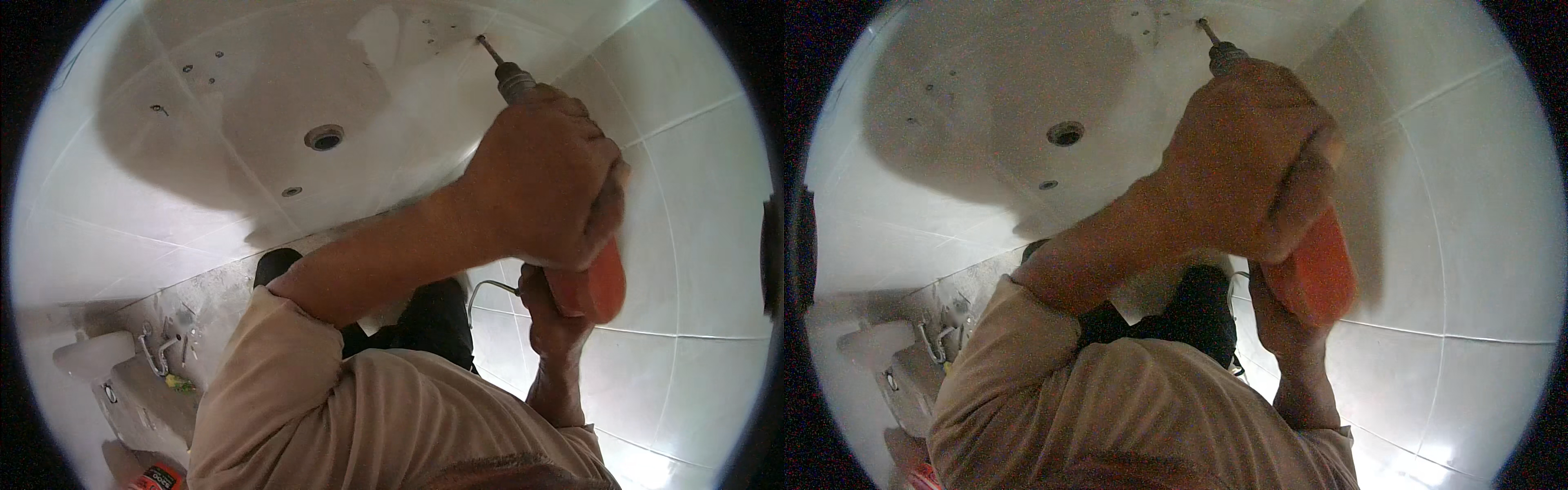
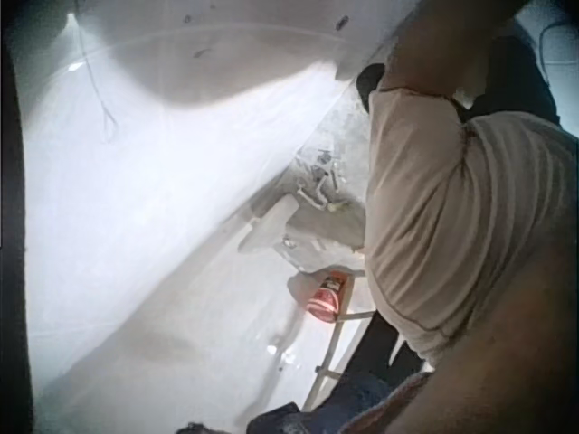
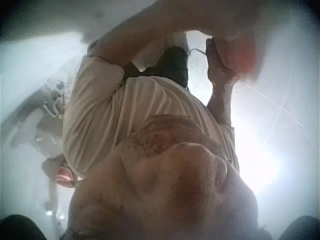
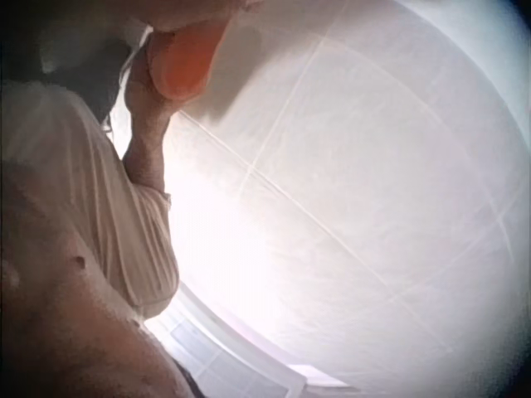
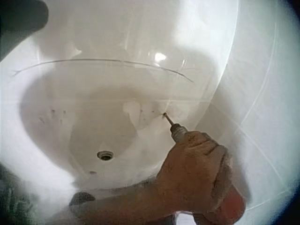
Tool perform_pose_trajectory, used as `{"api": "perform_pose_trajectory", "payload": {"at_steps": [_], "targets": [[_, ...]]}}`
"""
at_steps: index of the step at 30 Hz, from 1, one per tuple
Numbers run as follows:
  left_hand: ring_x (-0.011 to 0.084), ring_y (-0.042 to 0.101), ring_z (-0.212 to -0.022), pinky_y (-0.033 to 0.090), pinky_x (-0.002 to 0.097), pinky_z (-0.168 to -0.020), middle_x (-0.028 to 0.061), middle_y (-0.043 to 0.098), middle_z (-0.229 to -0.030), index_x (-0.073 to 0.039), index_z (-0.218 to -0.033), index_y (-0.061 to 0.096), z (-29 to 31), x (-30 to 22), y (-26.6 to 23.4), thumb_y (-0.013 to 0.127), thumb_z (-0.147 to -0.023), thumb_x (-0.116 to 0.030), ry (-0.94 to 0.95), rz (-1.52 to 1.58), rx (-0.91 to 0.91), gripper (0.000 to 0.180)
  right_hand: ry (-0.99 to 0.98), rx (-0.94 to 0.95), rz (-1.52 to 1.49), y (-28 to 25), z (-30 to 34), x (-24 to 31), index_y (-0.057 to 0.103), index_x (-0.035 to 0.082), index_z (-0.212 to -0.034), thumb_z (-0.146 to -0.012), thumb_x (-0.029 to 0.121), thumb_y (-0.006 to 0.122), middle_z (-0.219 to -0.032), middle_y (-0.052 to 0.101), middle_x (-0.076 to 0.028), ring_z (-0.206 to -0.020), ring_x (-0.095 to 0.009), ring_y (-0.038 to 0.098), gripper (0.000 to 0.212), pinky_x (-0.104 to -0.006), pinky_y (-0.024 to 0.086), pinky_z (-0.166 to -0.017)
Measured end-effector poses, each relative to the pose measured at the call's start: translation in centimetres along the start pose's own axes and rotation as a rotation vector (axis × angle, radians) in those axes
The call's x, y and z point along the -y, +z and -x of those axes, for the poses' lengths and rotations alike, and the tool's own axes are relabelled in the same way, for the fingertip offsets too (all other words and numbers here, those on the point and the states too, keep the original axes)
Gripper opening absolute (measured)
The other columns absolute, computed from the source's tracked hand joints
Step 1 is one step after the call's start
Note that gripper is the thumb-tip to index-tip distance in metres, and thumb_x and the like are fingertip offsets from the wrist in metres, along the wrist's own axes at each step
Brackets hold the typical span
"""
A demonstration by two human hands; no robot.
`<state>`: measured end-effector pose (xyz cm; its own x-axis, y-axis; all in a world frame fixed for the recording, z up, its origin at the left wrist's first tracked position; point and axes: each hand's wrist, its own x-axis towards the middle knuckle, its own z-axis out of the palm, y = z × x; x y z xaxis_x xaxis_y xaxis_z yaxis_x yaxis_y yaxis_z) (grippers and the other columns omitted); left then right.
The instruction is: The person drills a hole into a tiled wall using a power drill and hammers a nail into a pre-marked spot.
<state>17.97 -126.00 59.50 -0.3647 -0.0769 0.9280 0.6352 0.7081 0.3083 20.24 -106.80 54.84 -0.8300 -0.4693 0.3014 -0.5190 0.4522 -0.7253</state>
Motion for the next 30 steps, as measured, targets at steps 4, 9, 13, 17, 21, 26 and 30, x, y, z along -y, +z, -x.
{"api": "perform_pose_trajectory", "payload": {"at_steps": [4,9,13,17,21,26,30], "targets": [[0.034,0.064,-0.064,0.053,0.0486,-0.078,0.0161,0.064,-0.064,-0.007,-0.065,0.065,0.8,0.3,-1.1,0.053,-0.083,-0.025,0.083,-0.106,0.071,0.029,-0.171,-0.039,0.119,1.0,0.7,0.2,0.059,0.0,-0.114,-0.084,-0.003,0.07,-0.092,0.064,-0.007,-0.079,-0.015,0.063,0.032,-0.0308,0.052,-0.064],[0.0368,0.065,-0.07,0.052,0.0499,-0.074,0.0159,0.064,-0.068,-0.006,-0.07,0.065,0.3,1.8,-0.3,0.05,-0.086,-0.026,0.095,-0.049,0.067,0.029,-0.01,-0.091,-0.157,1.0,-0.7,-0.5,0.065,-0.001,-0.111,-0.082,0.022,0.08,-0.106,0.073,-0.016,-0.097,-0.024,0.072,0.041,-0.0373,0.055,-0.086],[0.0404,0.066,-0.077,0.051,0.0496,-0.074,0.0173,0.067,-0.077,-0.004,-0.079,0.068,0.2,0.5,-1.3,0.047,-0.092,-0.029,-0.185,0.067,0.196,0.035,-0.135,-0.039,-0.107,1.0,-0.5,-0.5,0.061,0.001,-0.097,-0.083,0.005,0.071,-0.081,0.064,-0.006,-0.068,-0.014,0.062,0.018,-0.0311,0.05,-0.059],[0.0335,0.061,-0.054,0.047,0.0452,-0.055,0.0161,0.062,-0.061,-0.006,-0.063,0.062,-0.9,1.4,0.2,0.048,-0.088,-0.027,0.056,-0.184,0.036,0.035,0.076,0.055,-0.168,-0.6,-1.3,0.2,0.062,0.001,-0.099,-0.083,0.007,0.071,-0.084,0.066,-0.008,-0.067,-0.013,0.062,0.02,-0.0321,0.05,-0.06],[0.0328,0.068,-0.078,0.052,0.0424,-0.078,0.0167,0.07,-0.083,-0.002,-0.085,0.07,1.6,0.5,-1.2,0.038,-0.101,-0.03,-0.141,-0.033,0.192,0.045,0.007,0.054,-0.191,0.3,-0.3,0.4,0.063,0.0,-0.1,-0.083,0.006,0.071,-0.084,0.068,-0.01,-0.07,-0.014,0.064,0.02,-0.0327,0.051,-0.061],[0.0317,0.067,-0.077,0.051,0.0448,-0.082,0.0127,0.069,-0.079,-0.004,-0.08,0.067,1.6,0.9,-0.4,0.046,-0.096,-0.025,-0.019,0.128,-0.032,0.034,-0.274,-0.05,-0.124,-0.2,-1.9,0.2,0.065,-0.003,-0.101,-0.082,0.007,0.071,-0.087,0.071,-0.017,-0.083,-0.025,0.071,0.022,-0.0379,0.055,-0.072],[0.0344,0.068,-0.086,0.049,0.0442,-0.093,0.0144,0.07,-0.087,-0.002,-0.088,0.069,3.0,-1.4,-1.3,0.049,-0.095,-0.012,0.012,-0.129,-0.172,0.023,-0.146,0.016,-0.034,-1.4,-1.7,0.9,0.065,-0.003,-0.1,-0.079,0.007,0.073,-0.094,0.071,-0.024,-0.09,-0.039,0.072,0.024,-0.0436,0.056,-0.077]]}}
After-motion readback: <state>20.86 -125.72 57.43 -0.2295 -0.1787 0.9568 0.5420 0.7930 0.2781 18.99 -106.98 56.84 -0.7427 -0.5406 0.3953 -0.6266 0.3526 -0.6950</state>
